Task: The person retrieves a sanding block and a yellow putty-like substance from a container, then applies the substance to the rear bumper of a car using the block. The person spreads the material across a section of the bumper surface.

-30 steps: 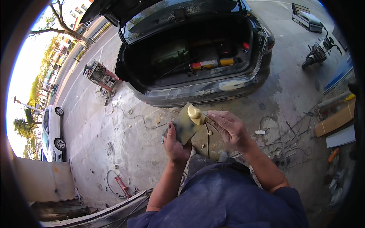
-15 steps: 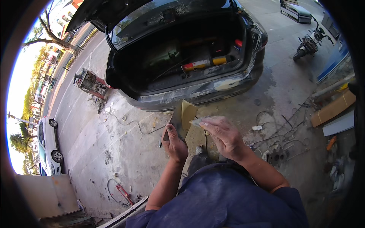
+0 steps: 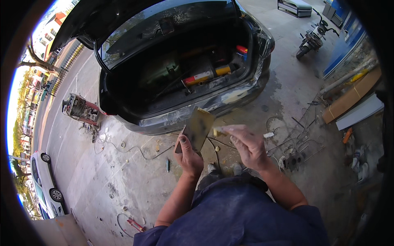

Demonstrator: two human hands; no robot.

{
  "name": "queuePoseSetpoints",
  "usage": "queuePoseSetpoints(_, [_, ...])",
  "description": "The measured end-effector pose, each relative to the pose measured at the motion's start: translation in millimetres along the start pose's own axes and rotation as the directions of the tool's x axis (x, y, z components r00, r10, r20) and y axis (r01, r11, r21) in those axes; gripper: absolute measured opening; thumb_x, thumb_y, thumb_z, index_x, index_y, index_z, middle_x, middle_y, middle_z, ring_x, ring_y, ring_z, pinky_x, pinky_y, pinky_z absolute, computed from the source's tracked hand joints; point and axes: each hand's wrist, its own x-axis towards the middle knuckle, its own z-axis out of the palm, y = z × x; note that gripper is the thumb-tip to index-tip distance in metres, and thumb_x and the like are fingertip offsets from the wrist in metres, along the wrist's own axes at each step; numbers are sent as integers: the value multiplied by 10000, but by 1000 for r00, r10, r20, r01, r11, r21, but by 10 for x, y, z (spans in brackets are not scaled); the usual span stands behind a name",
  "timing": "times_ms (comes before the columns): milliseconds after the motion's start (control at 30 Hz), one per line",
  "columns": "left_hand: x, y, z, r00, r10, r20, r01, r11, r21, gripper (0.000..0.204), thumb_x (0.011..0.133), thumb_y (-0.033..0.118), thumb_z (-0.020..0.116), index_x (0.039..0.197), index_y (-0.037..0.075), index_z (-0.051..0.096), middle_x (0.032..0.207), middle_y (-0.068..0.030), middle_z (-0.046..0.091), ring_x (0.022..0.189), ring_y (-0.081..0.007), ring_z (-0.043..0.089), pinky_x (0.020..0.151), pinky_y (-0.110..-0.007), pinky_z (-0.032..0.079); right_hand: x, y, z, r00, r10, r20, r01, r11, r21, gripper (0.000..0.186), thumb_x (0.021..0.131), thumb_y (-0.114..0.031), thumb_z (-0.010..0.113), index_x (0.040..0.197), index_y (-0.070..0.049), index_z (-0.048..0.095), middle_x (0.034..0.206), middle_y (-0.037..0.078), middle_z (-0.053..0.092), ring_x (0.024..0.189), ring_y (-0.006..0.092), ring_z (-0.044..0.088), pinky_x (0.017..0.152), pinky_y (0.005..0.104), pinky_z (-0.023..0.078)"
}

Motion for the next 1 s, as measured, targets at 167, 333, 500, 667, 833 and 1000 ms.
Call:
queuePoseSetpoints(167, [-17, 127, 65, 884, -465, 34, 431, 788, -440, 429, 1167, 448, 636, 1326, 58, 717, 1228, -64, 791, 1111, -201, 774, 940, -364, 615, 245, -122, 197, 909, 355, -218, -116, 719, 685, 433, 1208, -119, 557, 1611, 39, 581, 1482, 152, 720, 1303, 169, 679, 1123, 322, 532])
queuePoseSetpoints(333, [97, 0, -139, 888, -457, 55, 414, 741, -528, 456, 1150, 473, 660, 1354, 68, 706, 1269, -48, 790, 1143, -201, 772, 958, -357, 614, 140, -132, 269, 995, -21, -102, 13, 997, -82, 398, 1106, -14, 672, 1503, 3, 696, 1386, 237, 749, 1254, 347, 744, 1081, 394, 592])
queuePoseSetpoints(500, [136, 143, -199, 869, -495, 17, 435, 746, -504, 393, 1150, 434, 679, 1284, 68, 724, 1180, -46, 781, 1077, -183, 754, 899, -387, 612, 328, -264, 252, 955, -258, -146, 155, 855, -495, 442, 984, 23, 746, 1418, -54, 773, 1389, 171, 741, 1240, 399, 735, 1090, 485, 608])
queuePoseSetpoints(667, [175, 244, -129, 940, -336, -54, 284, 862, -419, 453, 1179, 445, 626, 1322, 20, 688, 1233, -76, 760, 1120, -201, 734, 943, -380, 595, 202, -432, 740, 979, -190, 67, 189, 748, -637, 444, 951, -140, 745, 1379, -227, 826, 1513, 116, 664, 1432, 323, 614, 1250, 583, 466])
queuePoseSetpoints(833, [319, 262, -401, 991, -134, -17, 117, 912, -394, 490, 1210, 434, 562, 1359, -23, 657, 1265, -116, 748, 1151, -204, 721, 1004, -376, 573, 69, -435, 757, 999, -51, -5, 48, 966, -254, 330, 1060, -92, 700, 1378, -66, 784, 1292, 157, 783, 1196, 313, 753, 1091, 426, 577])
queuePoseSetpoints(1000, [160, 178, -536, 948, 283, 149, -301, 946, 121, 609, 1243, 418, 441, 1428, -114, 673, 1329, -178, 750, 1179, -252, 700, 1047, -368, 531, 379, -536, 636, 947, 232, -222, -214, 972, 101, 307, 1192, -101, 569, 1435, 47, 684, 1222, 186, 812, 1122, 183, 762, 955, 331, 601])
